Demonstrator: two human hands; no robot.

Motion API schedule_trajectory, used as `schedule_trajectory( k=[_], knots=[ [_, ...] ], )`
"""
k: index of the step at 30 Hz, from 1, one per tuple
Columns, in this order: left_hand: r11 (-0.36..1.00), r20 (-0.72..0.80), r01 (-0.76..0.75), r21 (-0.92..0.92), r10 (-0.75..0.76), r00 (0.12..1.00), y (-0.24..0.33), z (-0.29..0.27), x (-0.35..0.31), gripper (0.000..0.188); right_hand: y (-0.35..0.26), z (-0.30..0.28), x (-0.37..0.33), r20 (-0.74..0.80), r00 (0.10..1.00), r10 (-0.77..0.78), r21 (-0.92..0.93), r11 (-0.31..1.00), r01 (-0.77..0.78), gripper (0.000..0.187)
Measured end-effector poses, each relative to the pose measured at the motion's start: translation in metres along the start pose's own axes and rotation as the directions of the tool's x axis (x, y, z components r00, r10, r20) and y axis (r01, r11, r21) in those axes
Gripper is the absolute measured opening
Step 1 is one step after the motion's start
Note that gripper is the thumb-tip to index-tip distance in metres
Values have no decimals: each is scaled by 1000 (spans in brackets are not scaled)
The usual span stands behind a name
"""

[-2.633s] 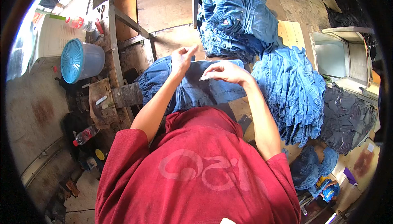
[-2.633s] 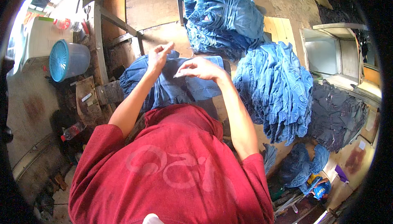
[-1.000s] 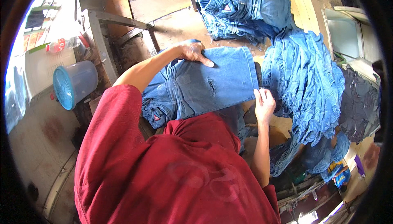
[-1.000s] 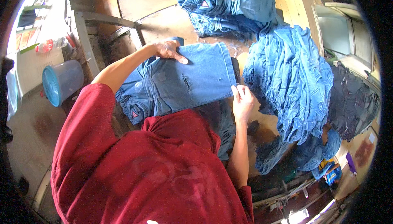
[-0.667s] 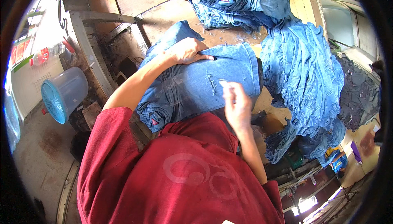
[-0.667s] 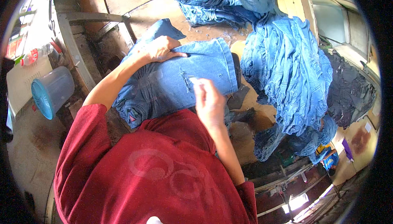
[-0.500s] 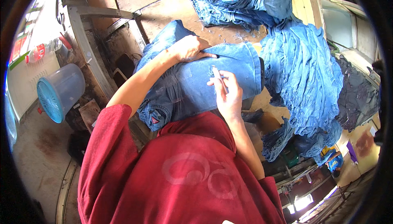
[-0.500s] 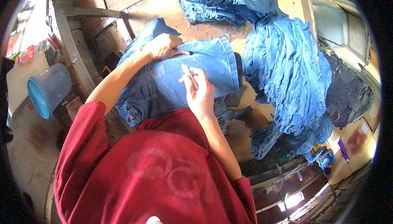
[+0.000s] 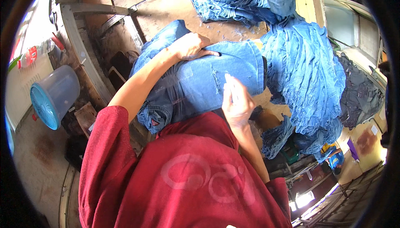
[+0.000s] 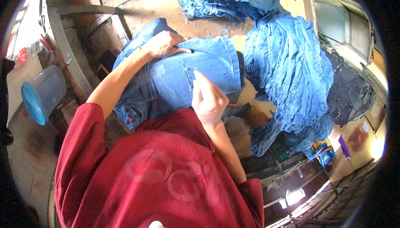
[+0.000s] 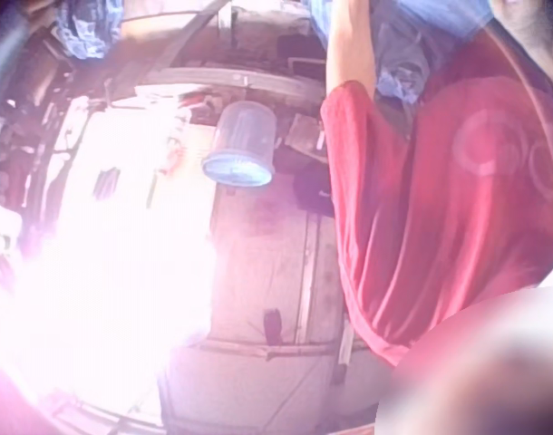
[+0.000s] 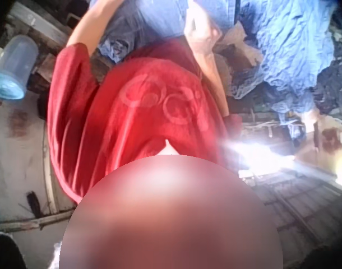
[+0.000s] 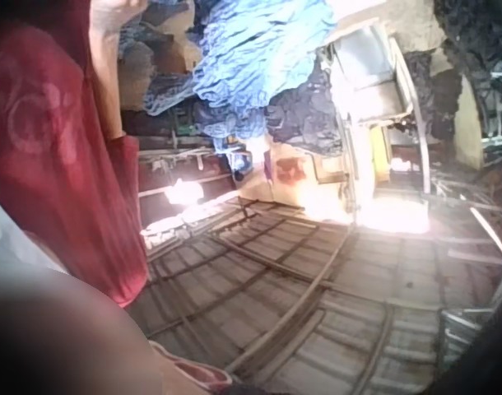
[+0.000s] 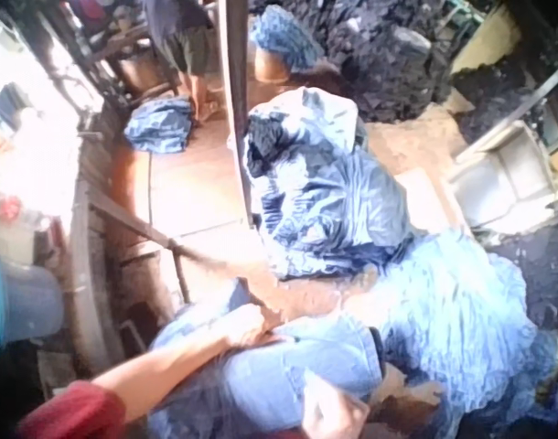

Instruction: The person picks up a pair of jeans from a pile, places them on a work table, and uses a small tool to scrape or pick at the fabric surface. They repeat this process on several jeans, moving each one aside after working on it.

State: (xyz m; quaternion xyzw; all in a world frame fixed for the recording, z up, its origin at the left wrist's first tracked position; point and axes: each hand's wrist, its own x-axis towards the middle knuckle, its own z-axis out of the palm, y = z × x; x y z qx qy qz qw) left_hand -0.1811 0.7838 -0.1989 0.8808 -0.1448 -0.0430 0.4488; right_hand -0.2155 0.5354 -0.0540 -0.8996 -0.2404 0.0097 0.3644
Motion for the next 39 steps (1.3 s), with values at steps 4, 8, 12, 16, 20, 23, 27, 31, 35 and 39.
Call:
schedule_trajectory(
  k=[4,8,12,16,20,23,27,31,35,39],
  knots=[
    [999,41,1,37,-3,999,2,-4,0,54,-10,19,1,102,981,-168,-199,962,185,24],
    [994,59,32,102,-38,998,3,-5,-2,49,-12,26,11,103,979,-175,-232,953,195,25],
    [996,-24,24,85,-22,999,2,-1,-3,57,-11,30,17,140,978,-158,-241,952,188,26],
    [998,-30,4,68,-2,1000,-1,2,-4,58,-13,33,24,183,972,-146,-258,947,190,25],
    [998,-23,14,64,-13,1000,-3,4,-4,58,-17,33,29,203,969,-141,-294,935,197,23],
    [998,-21,12,61,-11,1000,-3,4,-3,58,-17,34,31,197,969,-148,-290,936,202,22],
    [994,79,38,104,-46,996,-4,1,-4,50,-17,30,27,255,959,-126,-291,936,200,27],
    [997,9,15,73,-16,1000,-5,3,-4,50,-16,22,16,260,957,-129,-295,933,206,31],
    [998,-55,-8,59,12,998,-6,7,-3,57,-13,18,1,230,963,-141,-281,938,204,35],
    [998,-44,-11,69,14,999,-7,7,-3,57,-9,17,-11,194,970,-148,-256,947,196,37]
  ],
)
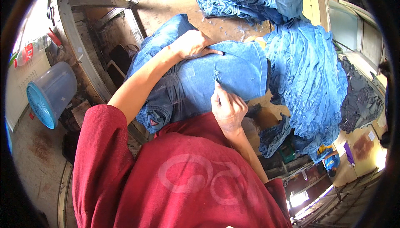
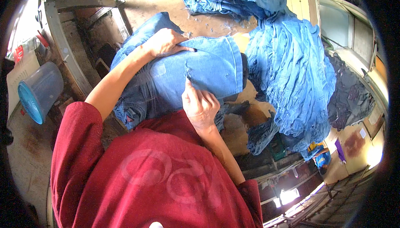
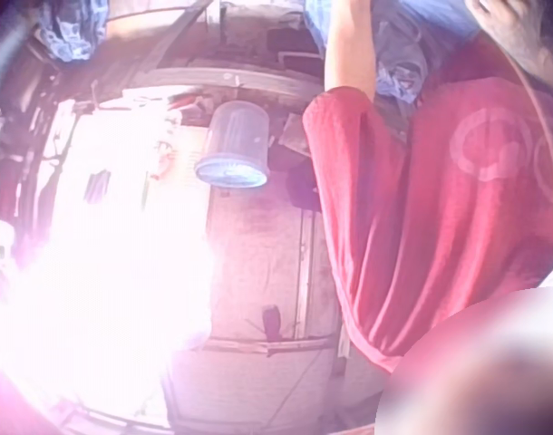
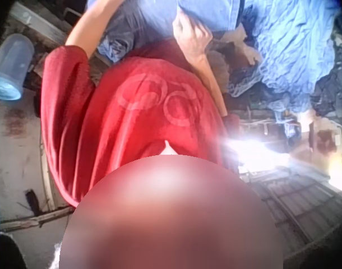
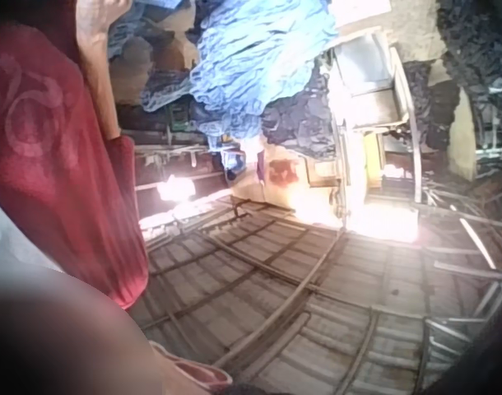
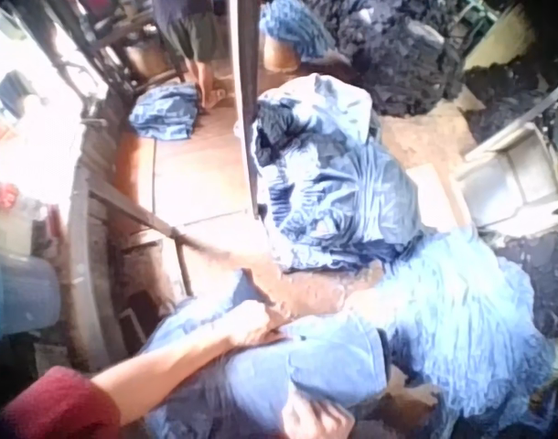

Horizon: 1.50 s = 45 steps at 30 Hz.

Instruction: The person picks up a pair of jeans from a pile, places them on a work table, and uses a small tool to scrape or pick at the fabric surface. They repeat this process on several jeans, moving each one aside after working on it.

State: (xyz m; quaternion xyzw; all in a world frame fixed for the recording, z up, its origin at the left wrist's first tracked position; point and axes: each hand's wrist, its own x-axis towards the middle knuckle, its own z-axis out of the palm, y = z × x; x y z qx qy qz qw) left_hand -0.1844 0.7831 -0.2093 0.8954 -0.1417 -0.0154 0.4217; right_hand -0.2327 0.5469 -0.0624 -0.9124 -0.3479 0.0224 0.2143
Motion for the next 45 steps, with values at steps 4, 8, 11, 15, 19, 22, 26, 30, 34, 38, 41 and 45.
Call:
schedule_trajectory(
  k=[4,8,11,15,19,22,26,30,34,38,41,45],
  knots=[
    [1000,12,9,-2,-9,1000,1,-2,0,57,0,-2,-9,-1,1000,4,-5,1000,-4,38],
    [1000,16,20,3,-20,1000,3,-4,1,56,1,-3,-20,-23,1000,-19,-13,1000,19,31],
    [1000,2,13,-22,-13,1000,4,-5,2,55,6,-1,-31,-61,997,-49,-8,999,49,37],
    [999,-20,15,-45,-16,1000,5,-4,2,54,10,-2,-43,-77,994,-82,-10,997,81,35],
    [999,-2,35,14,-35,999,6,-3,1,55,9,-6,-35,-118,992,-39,37,998,43,29],
    [999,14,34,35,-35,999,6,-3,1,55,8,-2,-11,-40,998,41,98,995,-37,24],
    [999,48,35,6,-35,998,5,-4,2,52,6,9,21,-42,999,5,25,1000,-4,23],
    [998,79,51,22,-53,995,4,-5,1,50,4,10,34,-47,998,-29,6,1000,29,23],
    [998,92,60,16,-61,994,3,-4,1,49,7,9,32,-5,999,-43,-8,999,43,26],
    [999,77,48,13,-49,996,3,-5,1,49,8,3,16,3,998,-60,-15,998,60,30],
    [998,89,57,19,-59,994,3,-6,0,50,4,-6,2,-3,999,-51,-4,999,51,30],
    [999,65,54,1,-54,996,4,-4,1,51,4,-3,10,-28,1000,-14,44,999,15,26]
  ],
)
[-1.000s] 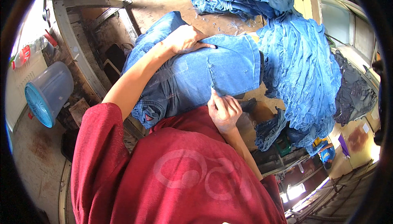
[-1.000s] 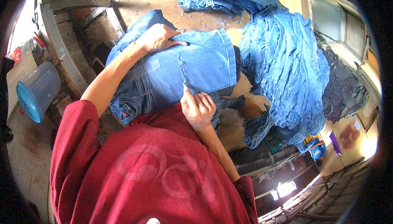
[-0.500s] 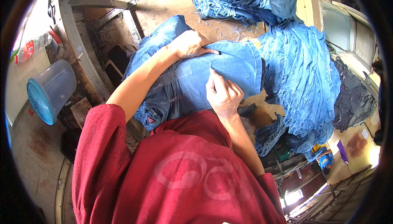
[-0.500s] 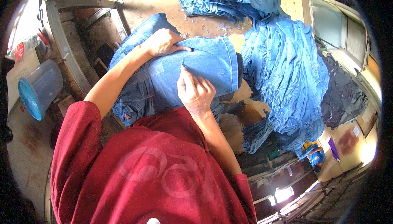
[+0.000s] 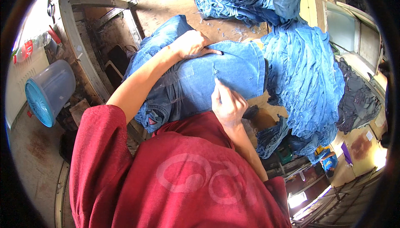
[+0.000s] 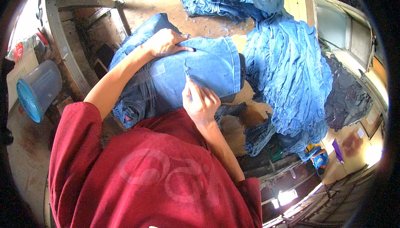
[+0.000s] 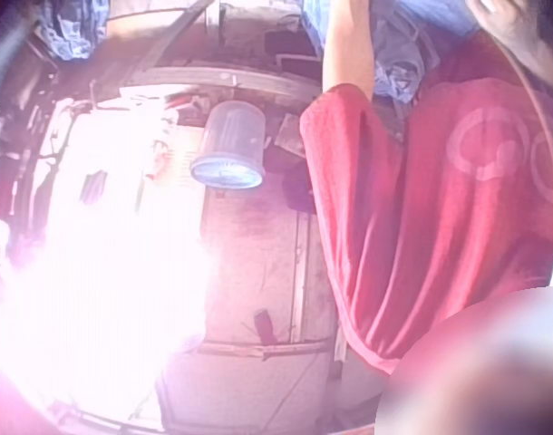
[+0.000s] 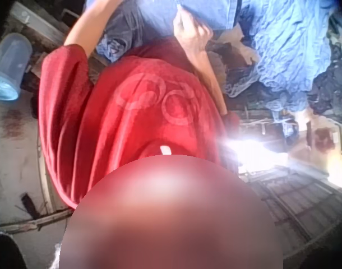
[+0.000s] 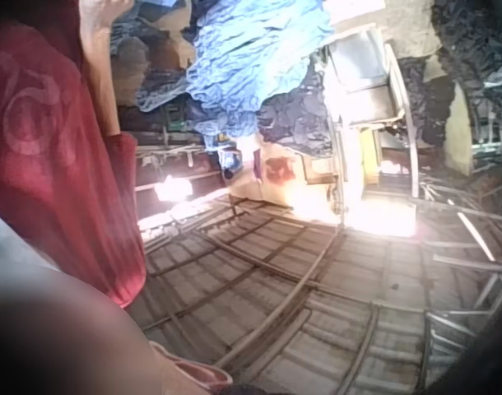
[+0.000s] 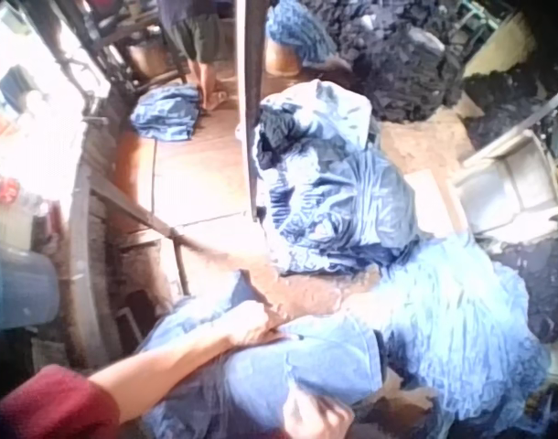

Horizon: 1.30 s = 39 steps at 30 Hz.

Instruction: The person picks up a pair of jeans from a pile, places them on a work table, and uses a small tool to scrape or pick at the fabric surface. They repeat this process on several jeans, moving each one aside after working on it.

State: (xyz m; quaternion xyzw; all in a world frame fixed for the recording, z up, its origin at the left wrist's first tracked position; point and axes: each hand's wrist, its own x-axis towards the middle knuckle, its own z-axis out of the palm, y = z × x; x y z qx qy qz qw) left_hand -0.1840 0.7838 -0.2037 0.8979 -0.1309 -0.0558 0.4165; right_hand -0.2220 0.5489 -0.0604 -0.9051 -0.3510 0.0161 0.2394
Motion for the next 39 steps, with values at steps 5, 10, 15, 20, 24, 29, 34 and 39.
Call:
schedule_trajectory(
  k=[5,10,15,20,24,29,34,39],
  knots=[
    [1000,-63,-15,-18,14,998,0,3,0,60,2,17,19,31,1000,1,-38,999,0,22],
    [1000,-63,-28,1,28,998,-2,4,0,61,-1,5,1,26,1000,-16,-73,997,18,28],
    [1000,-51,-26,-12,26,998,-5,7,1,61,-2,-1,-15,-42,999,-1,-3,1000,1,26],
    [999,-87,-40,14,41,995,-5,8,0,61,4,7,-14,-24,999,-27,-53,998,26,29],
    [1000,-83,-25,6,26,996,-3,7,0,61,2,0,-26,-27,998,-61,-68,996,59,32],
    [1000,-54,-13,-4,13,998,-1,5,1,61,2,-1,-33,-44,999,-17,-49,999,14,19],
    [999,48,40,17,-40,998,2,0,1,51,3,2,-36,-13,999,-41,-83,996,40,31],
    [999,62,48,24,-49,997,5,-5,3,52,-1,-6,-38,-60,997,-38,-51,998,35,22]
  ],
)
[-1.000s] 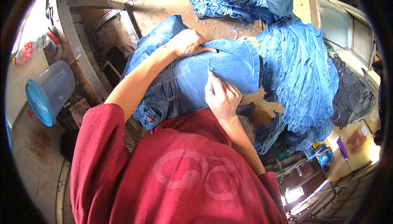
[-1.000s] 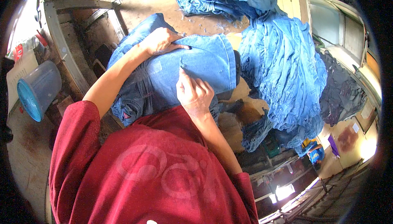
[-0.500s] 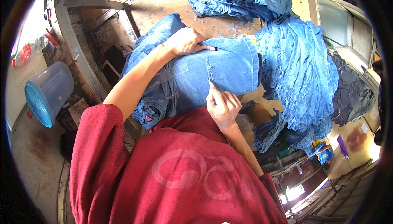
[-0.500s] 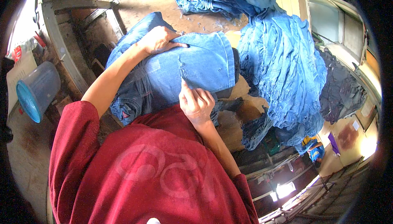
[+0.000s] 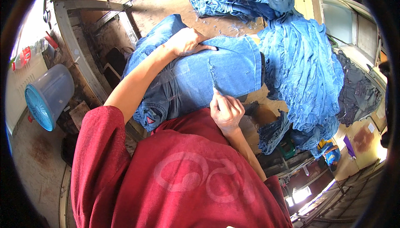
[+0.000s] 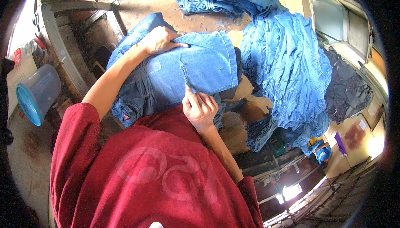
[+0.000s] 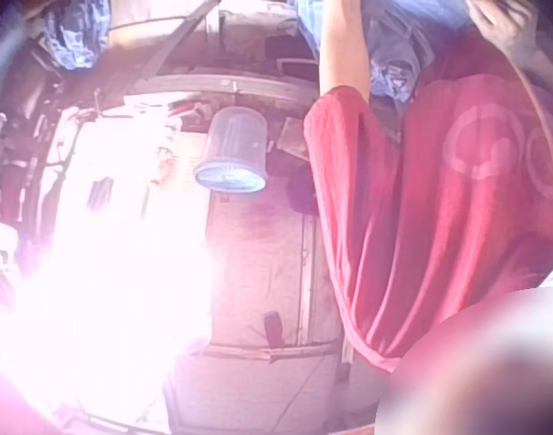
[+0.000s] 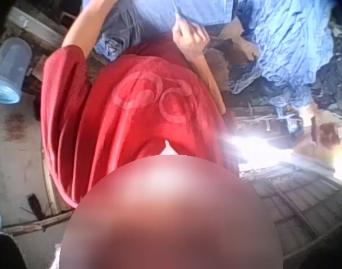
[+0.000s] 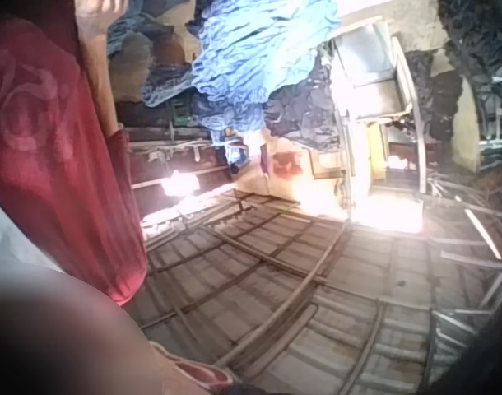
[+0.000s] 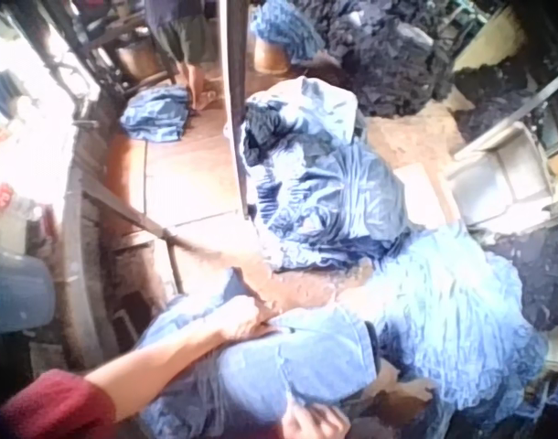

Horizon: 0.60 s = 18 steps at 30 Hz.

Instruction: The person picks up a pair of jeans from a pile, places them on a work table, and uses a small tool to scrape or pick at the fabric surface. They repeat this process on several jeans, moving each one aside after working on it.

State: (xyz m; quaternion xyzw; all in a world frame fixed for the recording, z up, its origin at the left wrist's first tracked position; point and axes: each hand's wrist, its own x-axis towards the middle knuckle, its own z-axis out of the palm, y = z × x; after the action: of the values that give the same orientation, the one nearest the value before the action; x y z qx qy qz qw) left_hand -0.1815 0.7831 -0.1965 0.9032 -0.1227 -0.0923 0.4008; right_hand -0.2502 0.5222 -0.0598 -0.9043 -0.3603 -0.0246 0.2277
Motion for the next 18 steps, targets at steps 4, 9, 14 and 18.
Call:
schedule_trajectory(
  k=[4,9,14,18],
  knots=[
    [999,-9,3,-36,-4,1000,1,0,0,54,0,8,17,16,1000,20,19,1000,-21,24],
    [999,-64,-44,-4,44,997,-3,4,0,59,0,18,40,35,999,15,-12,1000,-15,25],
    [998,-94,-52,-18,50,994,-6,8,-1,58,0,14,30,87,996,28,-40,999,-25,27],
    [999,-94,-47,3,47,994,-5,7,-1,58,1,9,8,58,998,13,-41,999,-11,31]
  ],
)
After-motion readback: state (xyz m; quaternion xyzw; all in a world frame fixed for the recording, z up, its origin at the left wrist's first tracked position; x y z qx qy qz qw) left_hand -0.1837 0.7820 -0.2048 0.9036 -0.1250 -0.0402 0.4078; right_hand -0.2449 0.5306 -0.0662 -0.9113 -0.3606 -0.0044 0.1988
